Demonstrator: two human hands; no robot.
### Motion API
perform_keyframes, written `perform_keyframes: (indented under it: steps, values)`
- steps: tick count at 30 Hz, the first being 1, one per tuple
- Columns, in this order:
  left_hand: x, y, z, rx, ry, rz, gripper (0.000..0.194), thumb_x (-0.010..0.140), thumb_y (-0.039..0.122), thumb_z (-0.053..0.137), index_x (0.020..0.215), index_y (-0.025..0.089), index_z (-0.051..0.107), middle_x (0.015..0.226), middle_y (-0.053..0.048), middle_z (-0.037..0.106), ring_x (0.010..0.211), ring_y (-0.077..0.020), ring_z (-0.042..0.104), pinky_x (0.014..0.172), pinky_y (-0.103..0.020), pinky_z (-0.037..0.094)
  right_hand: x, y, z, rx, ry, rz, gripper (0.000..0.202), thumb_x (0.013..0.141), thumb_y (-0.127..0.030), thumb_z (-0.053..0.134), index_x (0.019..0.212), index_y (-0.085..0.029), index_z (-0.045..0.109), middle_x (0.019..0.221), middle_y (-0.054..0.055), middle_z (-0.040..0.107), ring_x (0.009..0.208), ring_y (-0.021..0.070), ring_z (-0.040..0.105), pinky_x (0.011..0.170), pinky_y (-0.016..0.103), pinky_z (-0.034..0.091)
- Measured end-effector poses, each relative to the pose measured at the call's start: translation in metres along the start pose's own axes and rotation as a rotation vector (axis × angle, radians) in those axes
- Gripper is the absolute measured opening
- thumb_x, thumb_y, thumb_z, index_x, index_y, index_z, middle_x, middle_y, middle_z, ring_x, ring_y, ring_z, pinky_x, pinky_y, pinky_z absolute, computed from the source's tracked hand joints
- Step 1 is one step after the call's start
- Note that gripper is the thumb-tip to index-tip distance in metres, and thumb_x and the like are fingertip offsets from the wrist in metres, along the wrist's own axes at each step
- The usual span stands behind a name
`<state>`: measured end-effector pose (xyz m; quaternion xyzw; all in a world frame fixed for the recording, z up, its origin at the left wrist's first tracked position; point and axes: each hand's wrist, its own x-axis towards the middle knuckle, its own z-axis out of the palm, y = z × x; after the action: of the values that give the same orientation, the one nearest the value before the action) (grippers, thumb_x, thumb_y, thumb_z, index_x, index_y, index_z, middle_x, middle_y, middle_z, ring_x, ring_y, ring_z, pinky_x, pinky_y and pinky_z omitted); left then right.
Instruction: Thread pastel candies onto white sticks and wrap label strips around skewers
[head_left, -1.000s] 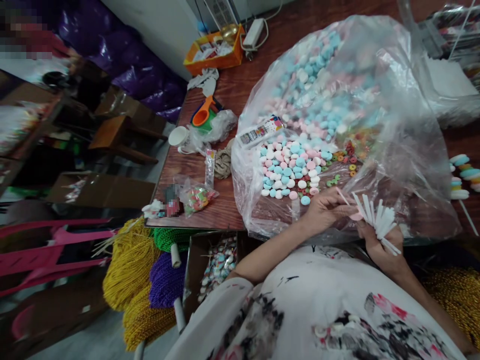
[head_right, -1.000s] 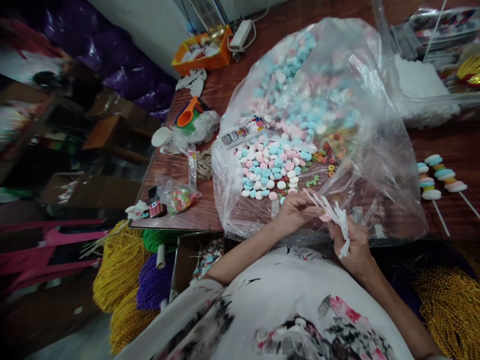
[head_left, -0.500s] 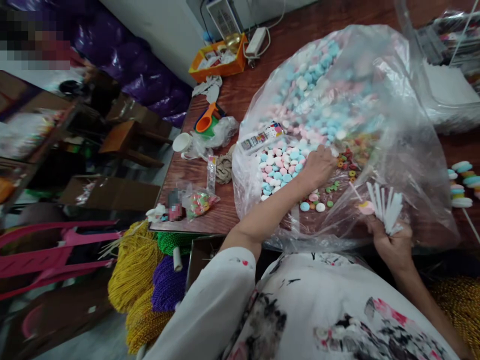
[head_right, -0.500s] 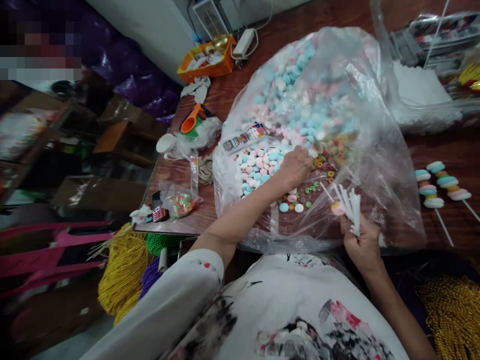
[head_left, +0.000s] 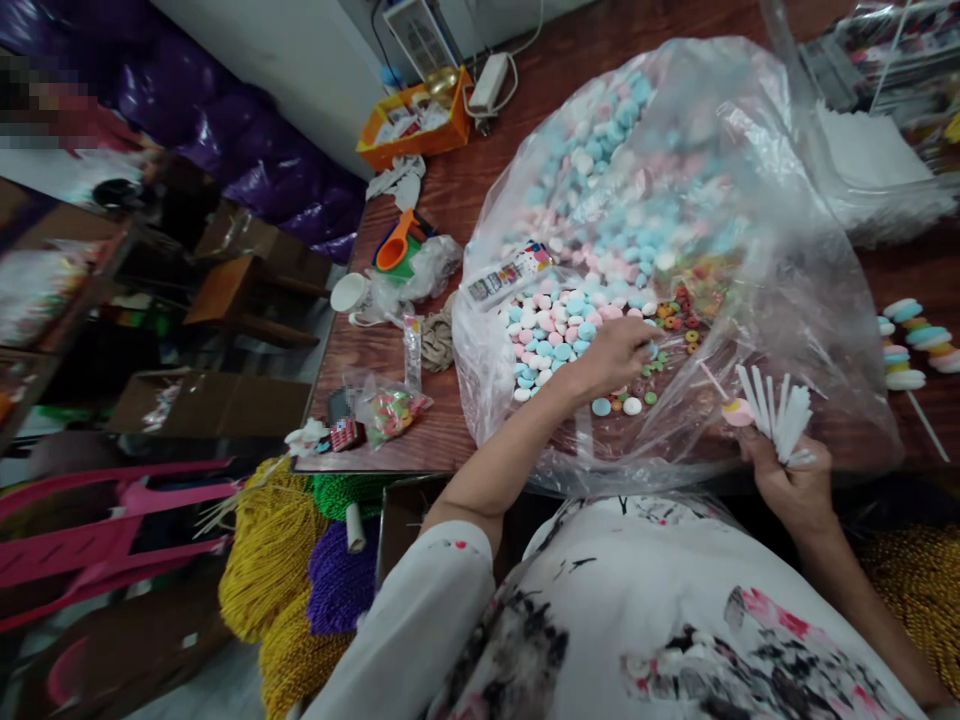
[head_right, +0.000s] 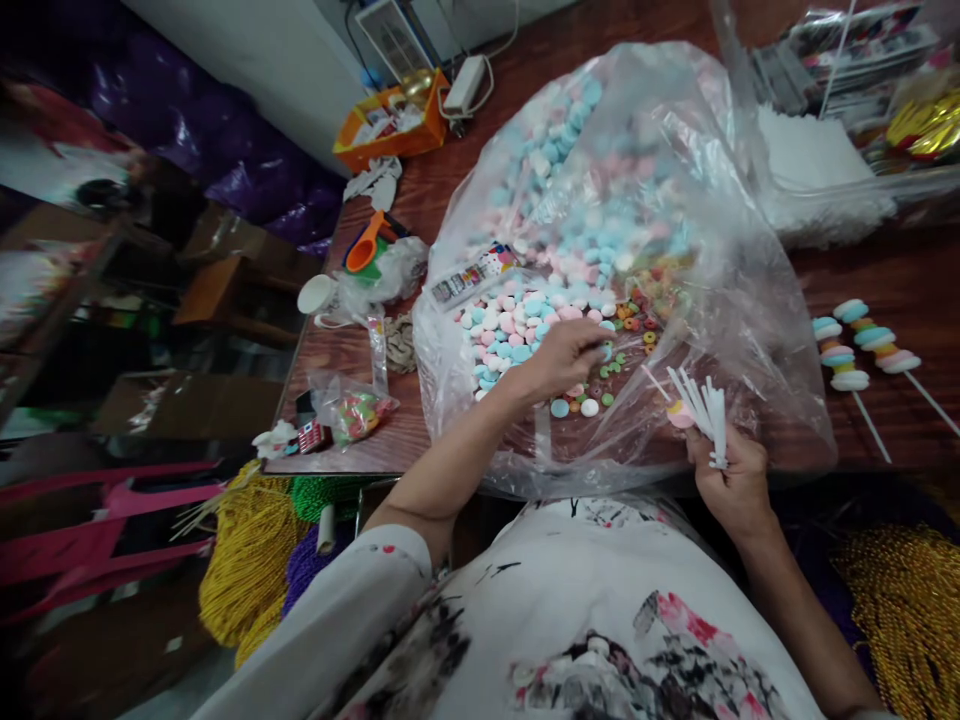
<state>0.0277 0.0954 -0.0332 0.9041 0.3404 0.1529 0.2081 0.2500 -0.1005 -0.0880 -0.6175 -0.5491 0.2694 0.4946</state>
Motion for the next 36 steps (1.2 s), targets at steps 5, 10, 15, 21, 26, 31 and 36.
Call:
perform_keyframes:
  steps: [5,10,15,21,26,31,36]
  values:
    - [0.009,-0.013,0.002,0.138,0.351,-0.067,0.022,0.088,0.012,0.052,0.101,0.015,0.07,0.097,-0.009,0.066,0.092,-0.0198,0.059,0.084,-0.033,0.049,0.001,0.003,0.002,0.047,0.049,0.037,0.028,0.091,-0.025,0.064,0.065,-0.018,0.056,0.059,-0.002,0.053,0.055,0.0108,0.048,0.056,0.027,0.04]
    - [0.024,-0.002,0.022,0.45,0.038,0.056,0.026,0.086,0.002,0.044,0.087,0.011,0.068,0.098,-0.014,0.064,0.099,-0.0265,0.056,0.081,-0.036,0.046,0.002,-0.003,0.002,0.049,0.042,0.036,0.03,0.092,-0.027,0.063,0.064,-0.018,0.055,0.059,-0.002,0.053,0.054,0.0104,0.047,0.055,0.026,0.038]
    - [0.016,0.006,0.027,0.474,-0.116,0.025,0.023,0.091,0.009,0.045,0.096,0.008,0.067,0.1,-0.016,0.064,0.103,-0.028,0.056,0.085,-0.037,0.046,0.004,-0.009,0.002,0.11,0.012,0.036,0.026,0.093,-0.025,0.061,0.069,-0.018,0.057,0.059,-0.004,0.05,0.054,0.0095,0.045,0.055,0.026,0.037]
    - [0.029,0.002,0.018,0.356,-0.068,-0.122,0.021,0.089,0.017,0.054,0.105,0.012,0.066,0.109,-0.014,0.064,0.107,-0.026,0.056,0.094,-0.037,0.046,0.002,-0.001,0.004,0.123,0.024,0.056,0.021,0.093,-0.027,0.063,0.074,-0.018,0.061,0.06,-0.003,0.051,0.054,0.0101,0.045,0.053,0.026,0.037]
    - [0.034,0.004,0.015,0.39,-0.087,-0.186,0.018,0.085,0.012,0.053,0.096,0.012,0.068,0.108,-0.014,0.063,0.105,-0.0275,0.055,0.094,-0.04,0.046,-0.001,0.002,0.005,0.119,0.024,0.098,0.027,0.093,-0.032,0.064,0.07,-0.019,0.056,0.06,-0.003,0.051,0.055,0.0102,0.045,0.055,0.026,0.038]
    - [0.028,0.002,0.015,0.398,-0.103,-0.141,0.028,0.079,0.004,0.051,0.1,0.009,0.067,0.108,-0.016,0.065,0.106,-0.029,0.054,0.095,-0.042,0.045,-0.002,0.007,0.005,0.098,0.008,0.099,0.024,0.092,-0.032,0.064,0.073,-0.018,0.06,0.061,-0.003,0.052,0.056,0.0109,0.047,0.055,0.027,0.039]
    - [0.019,-0.001,0.007,0.219,0.027,-0.058,0.027,0.081,0.007,0.05,0.101,0.012,0.068,0.102,-0.014,0.07,0.105,-0.0271,0.058,0.094,-0.044,0.049,-0.003,0.007,0.004,0.064,0.029,0.083,0.026,0.092,-0.032,0.064,0.07,-0.018,0.061,0.06,-0.002,0.052,0.055,0.0111,0.047,0.055,0.027,0.039]
